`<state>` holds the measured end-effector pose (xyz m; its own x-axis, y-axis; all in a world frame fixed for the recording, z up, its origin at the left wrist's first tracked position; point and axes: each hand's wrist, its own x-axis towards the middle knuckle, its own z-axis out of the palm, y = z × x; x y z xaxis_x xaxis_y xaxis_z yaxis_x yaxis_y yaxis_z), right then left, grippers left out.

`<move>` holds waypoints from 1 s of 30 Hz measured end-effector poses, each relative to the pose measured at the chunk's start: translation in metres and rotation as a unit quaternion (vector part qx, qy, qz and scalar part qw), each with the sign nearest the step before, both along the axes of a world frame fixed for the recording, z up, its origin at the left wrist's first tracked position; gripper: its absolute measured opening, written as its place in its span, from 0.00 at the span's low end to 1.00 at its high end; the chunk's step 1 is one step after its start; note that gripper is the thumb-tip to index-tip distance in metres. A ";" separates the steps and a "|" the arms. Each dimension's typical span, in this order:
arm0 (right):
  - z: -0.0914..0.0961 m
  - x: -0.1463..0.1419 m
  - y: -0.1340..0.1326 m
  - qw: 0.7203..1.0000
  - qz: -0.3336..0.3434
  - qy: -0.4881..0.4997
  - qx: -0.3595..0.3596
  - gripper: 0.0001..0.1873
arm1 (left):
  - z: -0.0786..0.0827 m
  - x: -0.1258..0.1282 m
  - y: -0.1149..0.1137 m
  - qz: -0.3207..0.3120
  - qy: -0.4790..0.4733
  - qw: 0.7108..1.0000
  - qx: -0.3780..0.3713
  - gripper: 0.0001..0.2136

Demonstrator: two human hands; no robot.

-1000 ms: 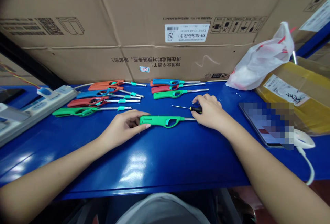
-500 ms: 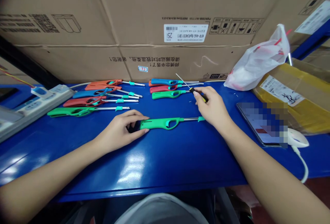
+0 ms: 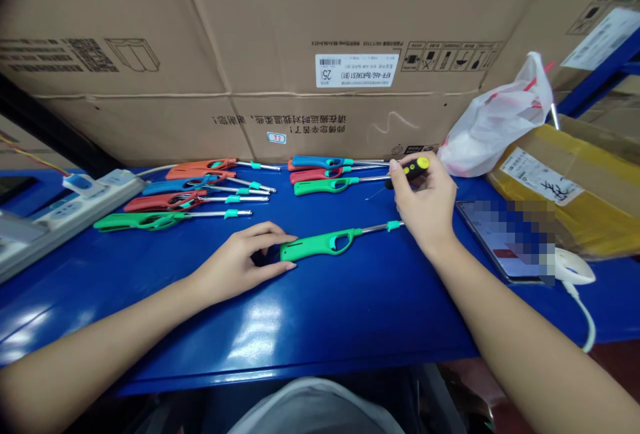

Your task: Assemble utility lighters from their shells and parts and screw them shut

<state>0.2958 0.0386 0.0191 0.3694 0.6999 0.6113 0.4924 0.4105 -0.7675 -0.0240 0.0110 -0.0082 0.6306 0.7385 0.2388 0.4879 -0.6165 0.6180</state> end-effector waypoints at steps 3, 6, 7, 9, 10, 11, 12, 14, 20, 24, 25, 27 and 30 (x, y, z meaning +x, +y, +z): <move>-0.003 -0.001 -0.001 1.000 0.007 -0.014 -0.014 0.13 | -0.002 0.000 0.000 -0.003 -0.007 1.000 0.007 0.18; -0.003 -0.003 -0.001 1.000 0.022 -0.008 -0.017 0.12 | -0.003 0.001 0.001 -0.008 -0.014 1.000 0.016 0.18; -0.003 -0.004 -0.001 1.000 0.024 -0.001 -0.011 0.12 | -0.004 0.001 0.001 -0.011 -0.016 1.000 0.019 0.18; -0.001 -0.006 -0.002 0.999 0.031 0.023 0.008 0.13 | -0.004 0.003 0.001 -0.018 -0.024 0.999 0.027 0.18; 0.000 -0.008 -0.002 0.998 0.039 0.042 0.020 0.13 | -0.005 0.004 0.000 -0.023 -0.028 0.999 0.032 0.19; 0.002 -0.010 -0.003 0.996 0.051 0.066 0.031 0.14 | -0.006 0.005 0.000 -0.027 -0.032 0.998 0.036 0.19; 0.003 -0.012 -0.004 0.993 0.065 0.093 0.039 0.15 | -0.006 0.006 0.000 -0.031 -0.034 0.998 0.042 0.19; 0.008 -0.018 -0.007 0.984 0.094 0.150 0.037 0.16 | -0.008 0.009 0.000 -0.040 -0.035 0.997 0.054 0.20; 0.039 -0.051 -0.023 0.954 0.178 0.238 -0.049 0.18 | -0.008 0.015 -0.002 -0.036 -0.040 0.996 0.069 0.23; 0.051 -0.075 -0.031 0.936 0.226 0.258 -0.080 0.17 | -0.002 0.015 -0.006 0.015 -0.154 0.988 0.027 0.21; 0.051 -0.079 -0.031 0.933 0.234 0.262 -0.081 0.17 | 0.000 0.014 -0.007 0.025 -0.186 0.982 0.017 0.19; 0.046 -0.084 -0.031 0.929 0.243 0.267 -0.088 0.18 | 0.002 0.012 -0.009 0.035 -0.226 0.973 0.004 0.16; 0.038 -0.083 -0.030 0.924 0.243 0.276 -0.105 0.20 | 0.003 0.011 -0.010 0.042 -0.242 0.969 -0.005 0.13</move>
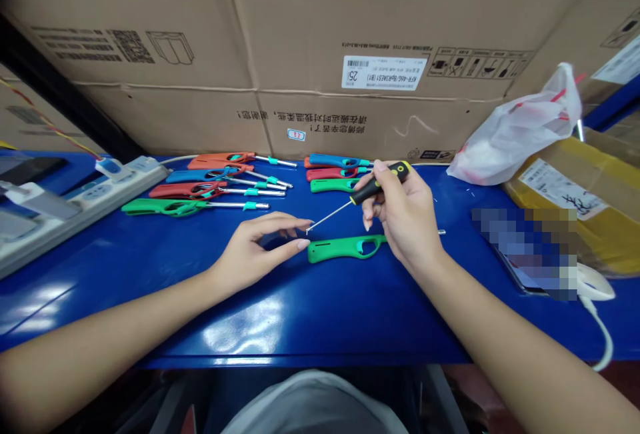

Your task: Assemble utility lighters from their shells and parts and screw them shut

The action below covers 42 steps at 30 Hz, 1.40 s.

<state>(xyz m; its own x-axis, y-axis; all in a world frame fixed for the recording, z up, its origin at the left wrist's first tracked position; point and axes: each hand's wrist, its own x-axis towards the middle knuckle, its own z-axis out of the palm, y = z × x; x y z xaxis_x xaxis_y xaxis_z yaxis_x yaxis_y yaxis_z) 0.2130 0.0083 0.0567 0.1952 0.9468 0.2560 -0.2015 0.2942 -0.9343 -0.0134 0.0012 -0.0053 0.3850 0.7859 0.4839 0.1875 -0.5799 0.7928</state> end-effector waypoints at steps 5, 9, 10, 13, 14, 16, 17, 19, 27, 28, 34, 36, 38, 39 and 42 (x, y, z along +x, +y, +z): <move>-0.008 0.002 -0.002 1.000 0.006 0.002 -0.015 0.21 | 0.000 0.001 -0.001 -0.001 0.001 1.000 -0.020 0.11; -0.013 -0.001 -0.003 0.999 0.022 0.001 -0.030 0.21 | 0.001 0.002 -0.001 -0.006 -0.004 1.000 -0.013 0.05; -0.014 -0.001 -0.003 0.999 0.024 0.000 -0.031 0.21 | 0.002 0.002 -0.001 -0.006 -0.004 1.000 -0.010 0.04; -0.016 -0.001 -0.003 0.999 0.024 -0.002 -0.027 0.20 | 0.002 0.001 -0.001 -0.003 0.005 1.000 0.004 0.03; -0.017 -0.001 -0.003 0.999 0.024 -0.003 -0.026 0.20 | 0.002 0.001 -0.001 -0.004 0.011 1.000 0.011 0.02; -0.018 -0.001 -0.003 0.999 0.024 -0.007 -0.024 0.20 | 0.003 0.000 0.000 -0.006 0.027 0.999 0.026 0.02; -0.018 -0.001 -0.003 0.999 0.023 -0.011 -0.025 0.19 | 0.003 0.000 0.000 -0.007 0.035 0.999 0.034 0.03; -0.019 -0.001 -0.003 0.999 0.022 -0.020 -0.022 0.18 | 0.003 0.000 0.000 -0.009 0.047 0.998 0.047 0.03; -0.021 -0.001 -0.012 0.996 0.017 -0.078 0.033 0.12 | 0.003 -0.002 0.002 -0.001 0.082 0.993 0.083 0.03; -0.020 -0.001 -0.013 0.996 0.016 -0.083 0.038 0.12 | 0.003 -0.002 0.002 0.000 0.084 0.993 0.084 0.02; -0.021 -0.002 -0.014 0.996 0.007 -0.082 0.036 0.12 | 0.004 -0.001 0.000 0.001 0.087 0.993 0.081 0.03; -0.022 -0.002 -0.012 0.996 0.001 -0.079 0.028 0.13 | 0.004 -0.001 0.000 0.002 0.087 0.993 0.079 0.04; -0.023 -0.001 -0.011 0.997 0.002 -0.072 0.025 0.13 | 0.004 -0.001 0.000 0.001 0.085 0.993 0.080 0.03; -0.024 -0.001 -0.010 0.997 0.005 -0.068 0.024 0.13 | 0.004 -0.001 0.000 0.000 0.085 0.993 0.082 0.03; -0.024 0.000 -0.011 0.997 0.016 -0.068 0.028 0.11 | 0.004 -0.001 0.000 -0.001 0.088 0.993 0.080 0.04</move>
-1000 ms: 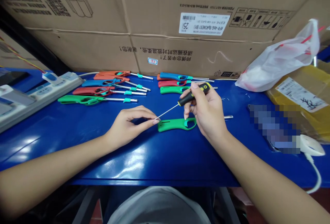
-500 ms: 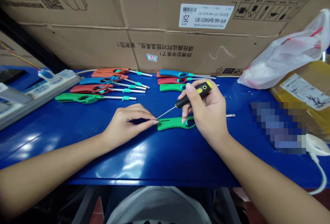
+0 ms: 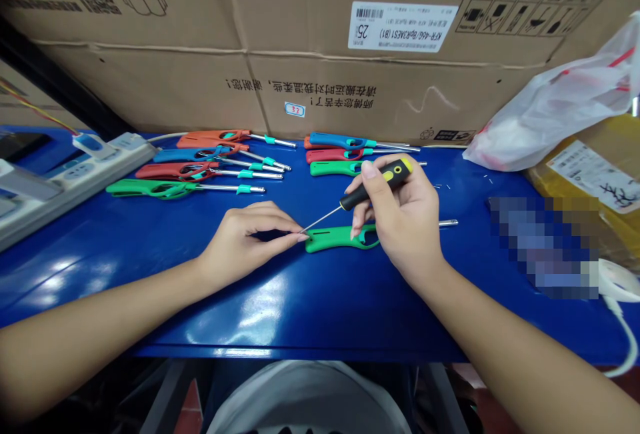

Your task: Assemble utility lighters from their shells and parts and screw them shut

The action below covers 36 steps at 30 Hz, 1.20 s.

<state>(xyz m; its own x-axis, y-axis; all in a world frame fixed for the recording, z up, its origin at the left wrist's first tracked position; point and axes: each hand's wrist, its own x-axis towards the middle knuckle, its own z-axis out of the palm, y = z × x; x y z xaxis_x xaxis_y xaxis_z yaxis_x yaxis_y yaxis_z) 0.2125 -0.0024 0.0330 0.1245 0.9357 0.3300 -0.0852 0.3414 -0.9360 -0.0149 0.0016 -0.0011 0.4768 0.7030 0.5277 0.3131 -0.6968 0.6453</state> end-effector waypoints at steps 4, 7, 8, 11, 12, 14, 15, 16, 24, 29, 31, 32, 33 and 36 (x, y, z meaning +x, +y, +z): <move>0.002 -0.002 -0.003 1.000 0.004 -0.025 0.016 0.11 | -0.002 0.000 0.000 0.003 0.003 1.000 0.002 0.05; 0.004 -0.005 -0.007 0.999 0.011 -0.041 0.034 0.12 | -0.004 0.001 -0.001 0.002 0.000 1.000 0.008 0.03; 0.005 -0.006 -0.008 0.998 0.013 -0.045 0.041 0.12 | -0.004 0.001 -0.001 0.001 -0.002 1.000 0.007 0.02; 0.009 -0.010 -0.012 0.997 0.001 -0.065 0.048 0.11 | -0.003 0.002 -0.001 -0.005 0.008 1.000 -0.001 0.03; 0.010 -0.011 -0.013 0.996 -0.010 -0.074 0.050 0.11 | -0.003 0.003 -0.002 -0.007 0.017 1.000 -0.004 0.07; 0.014 -0.012 -0.014 0.994 -0.036 -0.092 0.056 0.12 | -0.004 0.003 -0.001 -0.013 0.041 0.999 -0.008 0.16; 0.016 -0.012 -0.014 0.992 -0.045 -0.099 0.063 0.12 | -0.006 0.003 -0.001 -0.017 0.055 0.998 -0.011 0.20; 0.018 -0.012 -0.013 0.991 -0.050 -0.104 0.069 0.13 | -0.008 0.003 0.000 -0.019 0.069 0.997 -0.014 0.22; 0.015 -0.016 -0.011 0.986 -0.045 -0.136 0.082 0.12 | -0.018 0.005 0.005 -0.037 0.095 0.994 -0.028 0.18; 0.009 -0.014 -0.009 0.980 -0.057 -0.164 0.099 0.11 | -0.017 0.005 0.005 -0.038 0.091 0.995 -0.029 0.18; 0.009 -0.014 -0.009 0.979 -0.052 -0.170 0.099 0.11 | -0.017 0.005 0.005 -0.039 0.088 0.995 -0.028 0.18; 0.009 -0.014 -0.009 0.979 -0.047 -0.172 0.100 0.10 | -0.018 0.005 0.005 -0.040 0.087 0.995 -0.027 0.18; 0.009 -0.015 -0.010 0.979 -0.041 -0.174 0.101 0.10 | -0.018 0.005 0.005 -0.040 0.086 0.995 -0.027 0.18; 0.008 -0.016 -0.010 0.978 -0.031 -0.180 0.102 0.09 | -0.017 0.005 0.005 -0.041 0.091 0.995 -0.030 0.18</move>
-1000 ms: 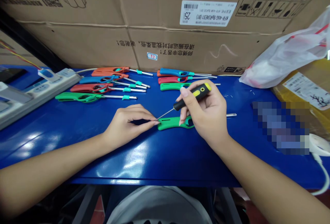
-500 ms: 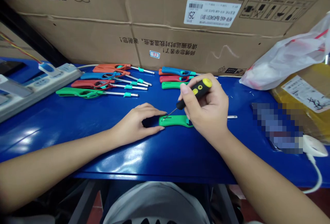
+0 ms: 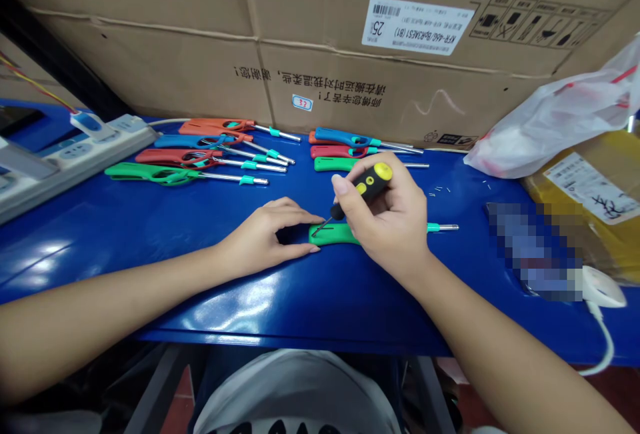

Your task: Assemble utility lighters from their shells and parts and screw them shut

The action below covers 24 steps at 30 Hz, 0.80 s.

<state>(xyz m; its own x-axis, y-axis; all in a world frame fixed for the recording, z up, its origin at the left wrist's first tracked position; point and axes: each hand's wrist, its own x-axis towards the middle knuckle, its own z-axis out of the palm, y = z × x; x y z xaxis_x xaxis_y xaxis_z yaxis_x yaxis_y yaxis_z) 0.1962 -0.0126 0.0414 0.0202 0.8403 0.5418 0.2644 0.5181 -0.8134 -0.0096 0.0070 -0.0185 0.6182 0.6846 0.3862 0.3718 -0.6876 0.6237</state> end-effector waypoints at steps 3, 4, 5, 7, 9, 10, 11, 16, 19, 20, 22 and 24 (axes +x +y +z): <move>-0.002 -0.001 0.001 1.000 0.000 -0.019 0.013 0.09 | 0.001 0.000 -0.001 0.001 0.002 1.000 -0.003 0.18; -0.002 0.000 0.002 0.999 0.001 -0.024 0.023 0.09 | 0.001 0.000 -0.001 0.001 0.002 1.000 -0.004 0.18; -0.002 0.000 0.003 0.999 0.001 -0.027 0.034 0.09 | 0.001 0.000 -0.001 0.002 0.003 1.000 -0.004 0.18; -0.003 0.000 0.005 0.998 0.003 -0.023 0.058 0.08 | 0.001 0.000 -0.001 0.003 0.006 1.000 -0.006 0.18; -0.002 0.001 0.005 0.997 0.004 -0.004 0.072 0.08 | 0.002 0.000 -0.001 0.001 0.009 1.000 -0.009 0.18; -0.002 0.001 0.005 0.997 0.002 0.006 0.075 0.08 | 0.002 0.000 -0.001 0.000 0.010 1.000 -0.010 0.18; -0.002 0.000 0.005 0.997 0.001 0.013 0.076 0.08 | 0.003 0.000 -0.001 -0.001 0.010 1.000 -0.010 0.18; -0.003 -0.001 0.002 0.995 -0.006 0.034 0.092 0.07 | 0.005 0.001 -0.003 -0.001 -0.033 0.999 -0.017 0.18; -0.004 0.000 0.002 0.994 -0.005 0.064 0.091 0.06 | 0.006 0.002 -0.003 0.005 -0.073 0.997 -0.030 0.12; -0.004 0.001 0.002 0.993 -0.006 0.074 0.087 0.07 | 0.006 0.002 -0.003 0.004 -0.084 0.996 -0.033 0.09; -0.005 0.003 0.003 0.993 -0.008 0.093 0.074 0.07 | 0.006 0.002 -0.003 0.002 -0.101 0.994 -0.035 0.04; -0.006 0.004 0.006 0.992 -0.009 0.114 0.059 0.07 | 0.006 0.002 -0.002 0.002 -0.111 0.993 -0.036 0.02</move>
